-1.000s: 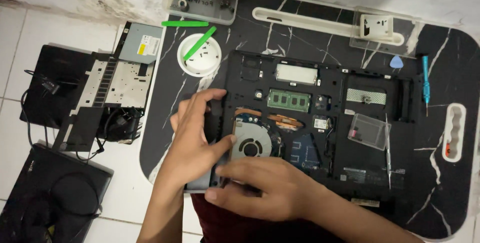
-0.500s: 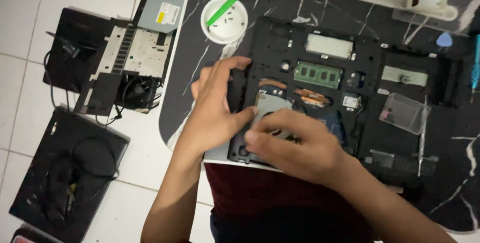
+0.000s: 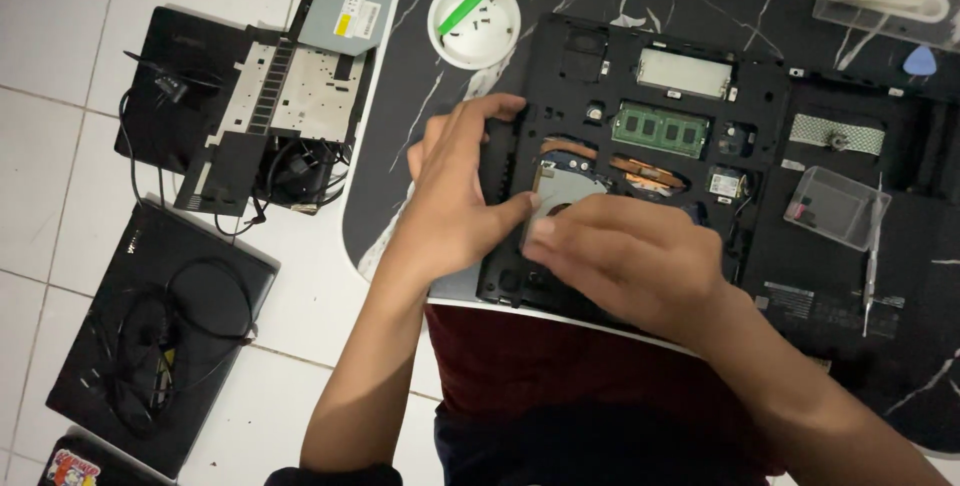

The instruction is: Repairing a laptop by installing and securing the cooling fan using a screwdriver.

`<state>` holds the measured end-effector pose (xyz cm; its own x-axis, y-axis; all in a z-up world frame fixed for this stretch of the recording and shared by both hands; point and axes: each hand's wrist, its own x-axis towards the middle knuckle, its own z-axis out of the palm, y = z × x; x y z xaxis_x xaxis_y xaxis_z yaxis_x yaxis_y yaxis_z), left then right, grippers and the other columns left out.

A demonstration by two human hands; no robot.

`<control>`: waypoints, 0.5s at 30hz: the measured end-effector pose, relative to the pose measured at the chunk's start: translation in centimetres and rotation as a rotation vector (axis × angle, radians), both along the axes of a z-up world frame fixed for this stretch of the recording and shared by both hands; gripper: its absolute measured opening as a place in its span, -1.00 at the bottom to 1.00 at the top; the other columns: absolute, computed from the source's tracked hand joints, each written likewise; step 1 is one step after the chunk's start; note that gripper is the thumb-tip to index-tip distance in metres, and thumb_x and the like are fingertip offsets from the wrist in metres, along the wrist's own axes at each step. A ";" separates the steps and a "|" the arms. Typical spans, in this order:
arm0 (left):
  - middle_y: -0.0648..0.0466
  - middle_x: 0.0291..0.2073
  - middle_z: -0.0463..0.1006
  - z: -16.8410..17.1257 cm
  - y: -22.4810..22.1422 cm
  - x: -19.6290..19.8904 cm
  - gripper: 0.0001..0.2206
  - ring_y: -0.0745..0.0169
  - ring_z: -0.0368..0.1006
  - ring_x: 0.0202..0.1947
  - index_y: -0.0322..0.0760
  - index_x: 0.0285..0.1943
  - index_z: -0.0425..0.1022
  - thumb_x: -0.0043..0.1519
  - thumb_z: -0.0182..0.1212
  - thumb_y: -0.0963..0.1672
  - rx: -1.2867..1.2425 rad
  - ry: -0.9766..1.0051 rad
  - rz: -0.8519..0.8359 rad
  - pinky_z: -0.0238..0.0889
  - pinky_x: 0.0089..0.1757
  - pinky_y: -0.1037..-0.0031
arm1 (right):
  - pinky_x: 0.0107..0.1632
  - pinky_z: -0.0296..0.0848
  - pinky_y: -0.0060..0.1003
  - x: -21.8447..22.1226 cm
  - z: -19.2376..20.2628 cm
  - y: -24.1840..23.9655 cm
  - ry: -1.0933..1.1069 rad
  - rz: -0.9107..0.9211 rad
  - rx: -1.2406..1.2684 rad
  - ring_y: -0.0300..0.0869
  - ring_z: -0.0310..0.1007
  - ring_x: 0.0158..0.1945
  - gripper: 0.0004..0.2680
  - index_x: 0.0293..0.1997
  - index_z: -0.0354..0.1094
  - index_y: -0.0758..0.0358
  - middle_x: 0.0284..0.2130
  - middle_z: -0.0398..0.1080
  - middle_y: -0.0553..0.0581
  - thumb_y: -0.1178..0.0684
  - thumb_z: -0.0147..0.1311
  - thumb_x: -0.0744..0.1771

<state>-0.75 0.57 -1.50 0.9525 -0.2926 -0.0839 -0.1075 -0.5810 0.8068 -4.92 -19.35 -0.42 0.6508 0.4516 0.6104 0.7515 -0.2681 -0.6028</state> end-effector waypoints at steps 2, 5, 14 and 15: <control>0.20 0.22 0.41 0.2 0.0 -0.2 -0.34 0.11 0.20 0.21 0.01 0.31 0.24 -0.05 0.34 -0.09 0.004 -0.002 0.005 -0.10 0.11 0.27 | -0.06 0.63 -0.31 -0.3 0.1 -0.1 -0.008 -0.049 0.013 -0.09 0.66 -0.24 -0.84 -0.17 0.42 0.44 -0.28 0.58 0.24 0.28 0.36 0.28; 0.14 0.24 0.38 1.0 0.3 -1.0 -0.38 0.06 0.22 0.17 -0.01 0.35 0.21 0.03 0.23 -0.11 -0.030 -0.053 -0.005 -0.07 0.11 0.26 | -0.03 0.51 -0.58 -0.8 0.0 -0.7 0.190 -0.159 -0.136 -0.33 0.66 0.03 -0.79 0.14 0.43 0.09 -0.12 0.63 -0.14 0.11 0.24 0.38; 0.10 0.14 0.39 1.8 1.6 -4.2 -0.75 0.01 0.21 0.14 -0.16 0.00 0.54 0.16 0.28 -0.09 -0.019 -0.213 -0.219 -0.05 0.03 0.24 | -0.34 0.40 -0.65 -0.9 -0.9 -1.1 0.233 -0.080 -0.027 -0.52 0.63 -0.32 -0.74 0.26 0.25 0.17 -0.06 0.63 -0.10 0.16 0.14 0.42; 0.14 0.09 0.43 1.4 1.6 -4.4 -0.83 0.02 0.22 0.10 -0.16 -0.07 0.54 0.19 0.28 -0.11 -0.027 -0.267 -0.204 -0.04 0.00 0.23 | -0.15 0.53 -0.57 -0.9 -0.7 -1.0 0.230 -0.071 -0.004 -0.36 0.66 -0.14 -0.75 0.23 0.27 0.23 -0.07 0.62 -0.01 0.19 0.14 0.40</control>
<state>-5.10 2.12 -0.05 0.8614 -0.4782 0.1711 -0.4290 -0.5046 0.7493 -5.82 -20.34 -1.17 0.8028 0.4019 0.4404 0.5735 -0.3184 -0.7548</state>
